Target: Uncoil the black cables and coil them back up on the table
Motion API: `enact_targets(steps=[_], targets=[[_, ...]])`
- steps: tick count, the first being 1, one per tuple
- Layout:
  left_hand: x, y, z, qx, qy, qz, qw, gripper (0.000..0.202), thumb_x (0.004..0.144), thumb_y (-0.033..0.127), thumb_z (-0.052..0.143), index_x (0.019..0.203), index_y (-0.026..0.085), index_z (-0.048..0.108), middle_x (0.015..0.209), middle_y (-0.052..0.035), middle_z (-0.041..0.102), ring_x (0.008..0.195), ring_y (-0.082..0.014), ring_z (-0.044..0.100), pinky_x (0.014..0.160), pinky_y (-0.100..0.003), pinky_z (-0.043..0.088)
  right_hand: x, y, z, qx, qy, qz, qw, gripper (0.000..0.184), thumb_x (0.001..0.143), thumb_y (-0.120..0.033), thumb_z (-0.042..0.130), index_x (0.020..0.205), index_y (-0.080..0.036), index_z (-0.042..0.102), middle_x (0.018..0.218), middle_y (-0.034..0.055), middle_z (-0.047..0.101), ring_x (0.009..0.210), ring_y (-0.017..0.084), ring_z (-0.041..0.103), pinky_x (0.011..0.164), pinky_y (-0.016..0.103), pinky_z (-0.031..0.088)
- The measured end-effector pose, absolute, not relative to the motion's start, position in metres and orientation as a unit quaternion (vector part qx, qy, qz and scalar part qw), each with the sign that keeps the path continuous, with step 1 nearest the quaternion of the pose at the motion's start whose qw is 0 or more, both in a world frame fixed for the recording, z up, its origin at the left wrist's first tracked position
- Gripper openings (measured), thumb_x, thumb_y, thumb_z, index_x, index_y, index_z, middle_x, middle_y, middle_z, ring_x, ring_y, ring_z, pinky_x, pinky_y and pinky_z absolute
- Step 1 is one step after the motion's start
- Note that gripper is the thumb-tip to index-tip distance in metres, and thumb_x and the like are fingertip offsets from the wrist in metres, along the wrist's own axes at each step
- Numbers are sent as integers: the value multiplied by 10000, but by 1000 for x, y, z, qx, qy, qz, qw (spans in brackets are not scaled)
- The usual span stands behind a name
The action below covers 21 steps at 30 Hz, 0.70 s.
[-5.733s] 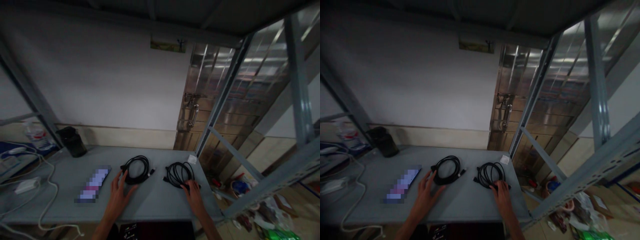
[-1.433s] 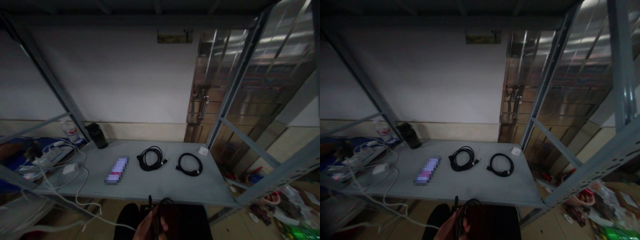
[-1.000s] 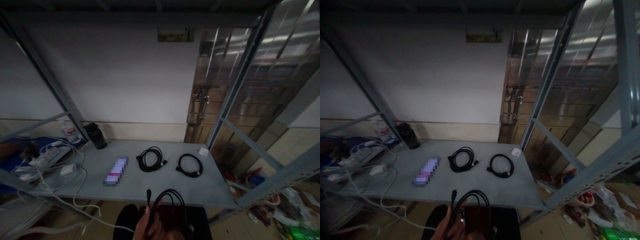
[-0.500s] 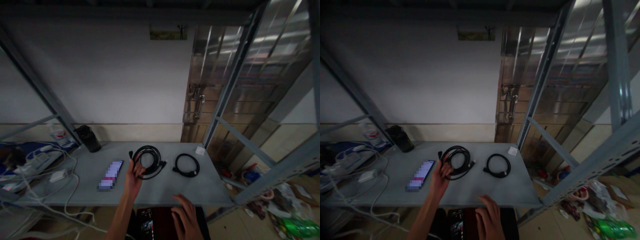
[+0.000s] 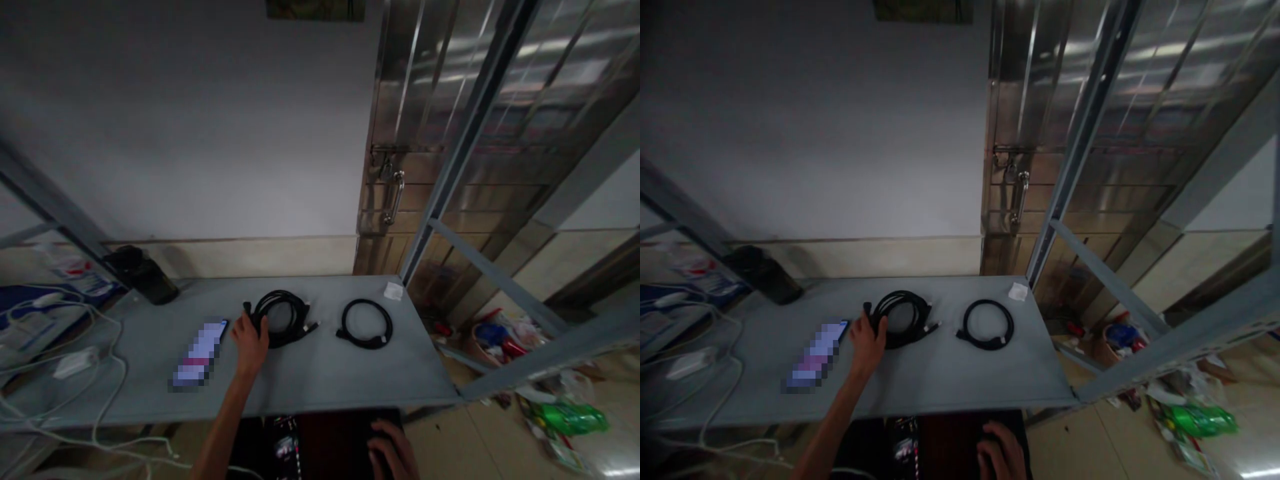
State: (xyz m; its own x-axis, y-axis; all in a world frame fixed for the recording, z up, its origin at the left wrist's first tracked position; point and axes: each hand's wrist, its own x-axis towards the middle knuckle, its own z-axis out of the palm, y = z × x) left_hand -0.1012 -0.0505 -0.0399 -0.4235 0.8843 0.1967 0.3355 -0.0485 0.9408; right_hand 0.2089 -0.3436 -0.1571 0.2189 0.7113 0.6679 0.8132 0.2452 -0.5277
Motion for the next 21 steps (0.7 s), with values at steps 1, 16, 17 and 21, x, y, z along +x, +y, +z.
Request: enact_targets(steps=[1, 16, 17, 21], targets=[[-102, -50, -45, 509, 656, 520, 201, 833, 904, 672, 719, 1432, 38, 603, 1511, -343, 562, 1563, -547, 381, 1292, -747, 272, 211, -342, -152, -617, -612, -40, 493, 481, 858, -255, 610, 1169, -582, 775, 1132, 43, 808, 934, 425, 829, 659, 576, 748], [-113, -67, -65, 626, 616, 459, 134, 882, 1030, 735, 584, 1669, 134, 494, 1638, -274, 494, 1574, -440, 473, 1326, -662, 375, 243, -188, -89, -598, -716, -133, 334, 402, 1175, -402, 492, 1466, -159, 628, 1343, 163, 750, 1275, 332, 690, 1117, 542, 526], [-114, -68, -63, 638, 603, 455, 148, 883, 1009, 725, 636, 1672, 157, 497, 1645, -254, 496, 1562, -423, 498, 1321, -638, 401, 243, -188, -92, -604, -713, -134, 330, 366, 1176, -402, 495, 1402, -165, 658, 1293, 153, 759, 1227, 328, 694, 1114, 539, 510], [-112, -71, -57, 718, 528, 414, 186, 926, 944, 660, 786, 1709, 256, 456, 1704, -186, 482, 1576, -382, 515, 1314, -596, 443, 242, -195, -94, -614, -712, -130, 315, 283, 1179, -375, 493, 1242, -194, 702, 1152, 119, 762, 1116, 302, 684, 1111, 513, 446]])
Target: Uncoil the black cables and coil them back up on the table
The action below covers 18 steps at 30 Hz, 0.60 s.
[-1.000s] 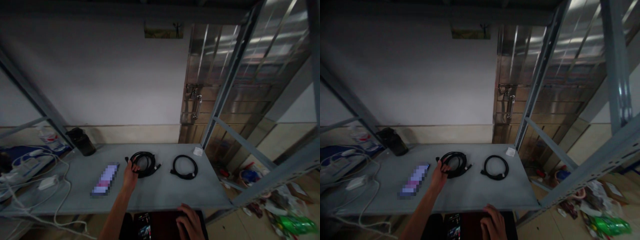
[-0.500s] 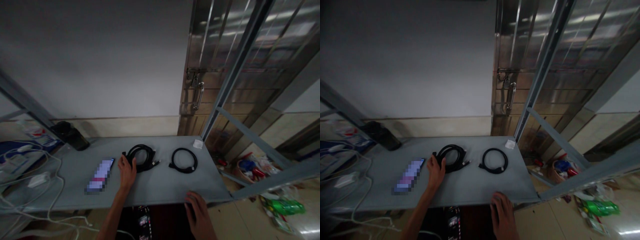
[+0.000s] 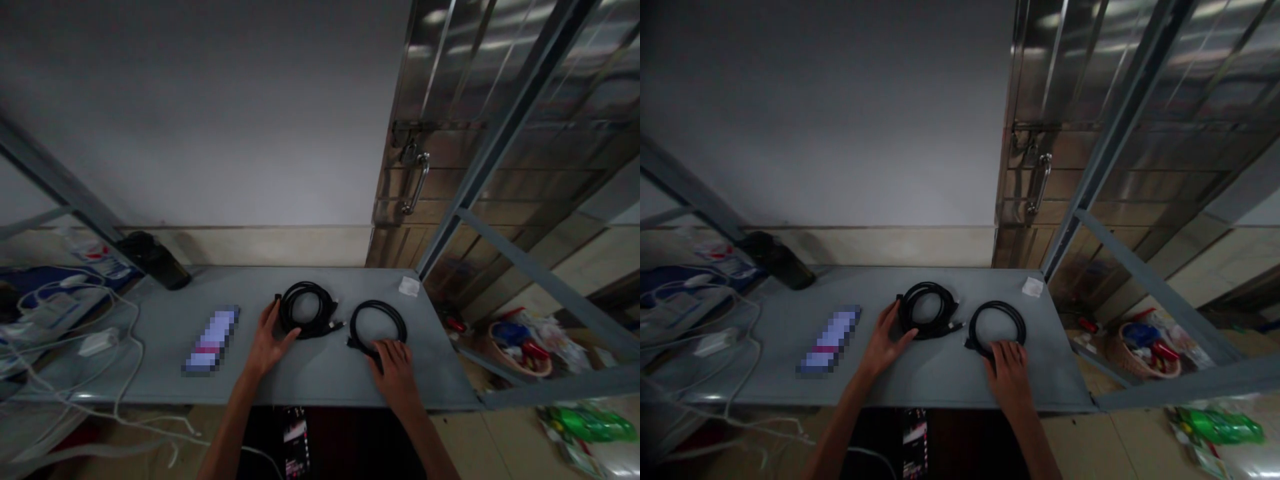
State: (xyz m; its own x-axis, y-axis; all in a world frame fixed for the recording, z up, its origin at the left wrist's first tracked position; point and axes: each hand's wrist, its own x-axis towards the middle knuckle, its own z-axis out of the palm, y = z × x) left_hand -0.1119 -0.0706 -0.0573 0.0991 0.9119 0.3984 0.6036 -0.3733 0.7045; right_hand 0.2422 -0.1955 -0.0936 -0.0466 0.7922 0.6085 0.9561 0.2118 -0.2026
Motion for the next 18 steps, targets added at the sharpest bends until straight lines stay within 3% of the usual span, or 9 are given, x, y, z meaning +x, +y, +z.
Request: enact_targets(steps=[7, 12, 15, 18], targets=[[-106, -72, -54, 776, 506, 347, 142, 1155, 897, 653, 862, 1809, 323, 235, 1762, -176, 359, 1638, -409, 415, 1332, -601, 414, 238, -194, -85, -630, -705, -121, 301, 298, 1207, -357, 438, 1117, -207, 679, 1057, 92, 753, 1029, 273, 679, 1106, 495, 382], [-103, -76, -53, 788, 496, 348, 105, 1115, 902, 642, 865, 1802, 350, 276, 1822, -170, 245, 1650, -439, 380, 1284, -610, 480, 241, -192, -86, -611, -714, -118, 321, 259, 1210, -340, 438, 1129, -198, 639, 1014, 94, 755, 963, 268, 687, 1044, 463, 437], [-102, -79, -51, 806, 478, 344, 69, 1020, 903, 612, 876, 1759, 336, 396, 1842, -178, 222, 1654, -465, 358, 1283, -658, 466, 243, -192, -85, -603, -726, -103, 313, 261, 1209, -351, 443, 1139, -203, 646, 1011, 99, 761, 938, 272, 685, 973, 438, 458], [-101, -79, -50, 827, 459, 320, 51, 684, 965, 552, 829, 1590, 352, 637, 1818, -145, 305, 1625, -451, 399, 1284, -677, 455, 243, -191, -85, -596, -735, -97, 308, 274, 1209, -362, 452, 1150, -203, 667, 1019, 98, 772, 934, 267, 695, 958, 427, 461]])
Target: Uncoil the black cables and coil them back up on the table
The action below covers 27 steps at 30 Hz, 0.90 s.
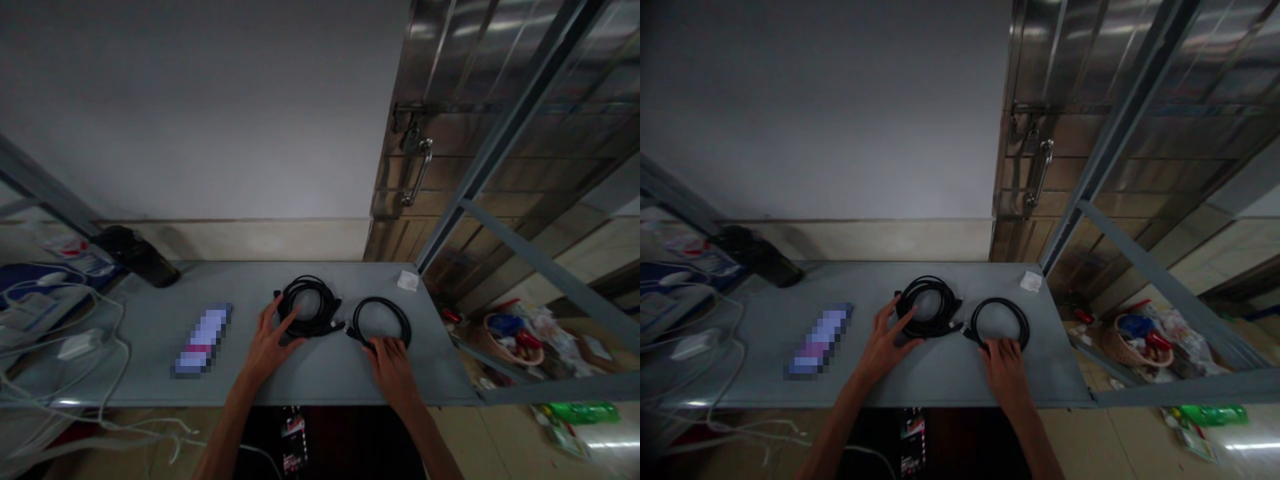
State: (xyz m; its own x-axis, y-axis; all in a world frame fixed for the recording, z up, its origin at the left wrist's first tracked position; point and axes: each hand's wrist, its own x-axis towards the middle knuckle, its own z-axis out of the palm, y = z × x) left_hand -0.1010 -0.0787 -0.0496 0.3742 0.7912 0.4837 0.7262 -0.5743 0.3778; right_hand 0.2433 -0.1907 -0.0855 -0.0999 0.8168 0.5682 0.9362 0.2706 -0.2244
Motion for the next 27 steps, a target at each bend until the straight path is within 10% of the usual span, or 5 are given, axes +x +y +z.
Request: enact_targets(steps=[13, 19, 27], targets=[[-98, -73, -56, 790, 512, 335, 45, 649, 979, 552, 803, 1568, 321, 658, 1696, -154, 488, 1549, -430, 474, 1265, -651, 478, 246, -195, -82, -566, -740, -108, 347, 289, 1203, -328, 482, 1141, -177, 721, 992, 89, 788, 936, 246, 728, 958, 416, 498], [-101, -77, -55, 787, 489, 372, 43, 783, 997, 568, 779, 1677, 290, 510, 1678, -180, 494, 1530, -403, 493, 1261, -654, 474, 228, -222, -78, -599, -641, 31, 479, 402, 1188, -499, 485, 1144, -196, 746, 1043, 102, 814, 948, 242, 773, 868, 370, 610], [-69, -174, -21, 686, 506, 476, 215, 457, 1085, 546, 622, 1389, 235, 764, 1419, -161, 751, 1363, -349, 688, 1214, -573, 538, 167, -320, -68, -660, -466, 230, 542, 532, 1103, -640, 603, 1388, -234, 796, 1363, 138, 795, 1246, 326, 785, 1025, 427, 688]])
